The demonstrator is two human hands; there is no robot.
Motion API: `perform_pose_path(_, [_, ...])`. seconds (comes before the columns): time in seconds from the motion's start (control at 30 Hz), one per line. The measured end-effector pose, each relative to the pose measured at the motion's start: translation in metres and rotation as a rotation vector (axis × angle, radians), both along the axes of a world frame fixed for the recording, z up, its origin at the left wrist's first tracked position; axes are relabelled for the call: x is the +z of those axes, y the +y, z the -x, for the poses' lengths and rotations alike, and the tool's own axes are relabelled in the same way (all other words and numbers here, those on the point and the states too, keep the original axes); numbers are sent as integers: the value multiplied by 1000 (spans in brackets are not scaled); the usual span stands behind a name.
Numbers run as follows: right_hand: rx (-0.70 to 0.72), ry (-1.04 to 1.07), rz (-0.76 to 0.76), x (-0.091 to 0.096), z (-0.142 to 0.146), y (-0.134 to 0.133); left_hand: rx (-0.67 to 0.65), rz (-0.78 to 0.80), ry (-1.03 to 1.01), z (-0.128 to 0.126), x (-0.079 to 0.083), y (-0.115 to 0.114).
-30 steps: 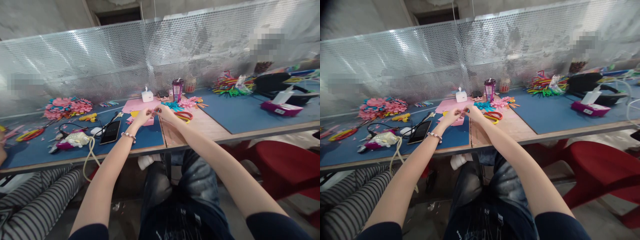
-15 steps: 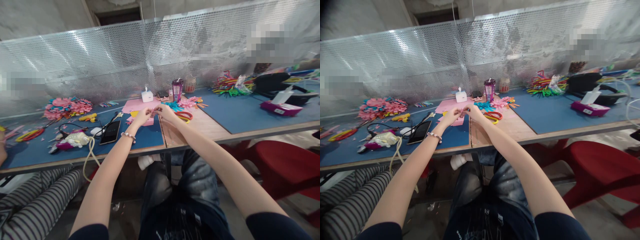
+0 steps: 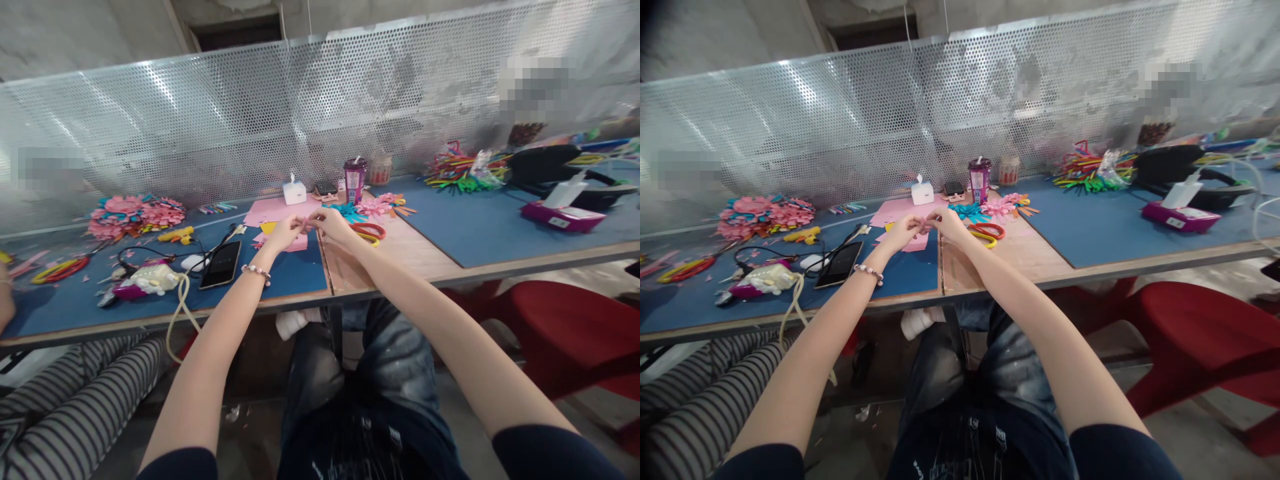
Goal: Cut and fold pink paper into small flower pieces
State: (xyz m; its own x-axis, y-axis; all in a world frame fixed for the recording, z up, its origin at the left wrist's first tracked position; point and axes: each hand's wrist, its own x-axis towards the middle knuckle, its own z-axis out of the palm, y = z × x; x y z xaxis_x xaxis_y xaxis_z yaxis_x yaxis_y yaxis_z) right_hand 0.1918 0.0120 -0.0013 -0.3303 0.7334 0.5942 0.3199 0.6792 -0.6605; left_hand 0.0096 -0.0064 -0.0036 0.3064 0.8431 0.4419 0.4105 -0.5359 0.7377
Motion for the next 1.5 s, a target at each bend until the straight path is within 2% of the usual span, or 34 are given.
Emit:
perform_pose_path(0.2, [42,27,31,-1,0,0,0,-3,10,1,0,1])
perform_pose_path(0.53, [15,14,67,6,-1,-10,10,13,8,0,2,-1])
perform_pose_path(0.97, [19,-17,-76,1,-3,2,13,13,36,-2,1,-5])
perform_pose_path(1.2, [14,-99,-101,-1,-5,4,33,94,66,-2,1,-8])
perform_pose_path(1.4, [57,21,-88,2,0,4,78,120,21,1,4,-6])
perform_pose_path(1.5, [-13,80,-109,3,-1,6,83,146,-25,0,5,-6])
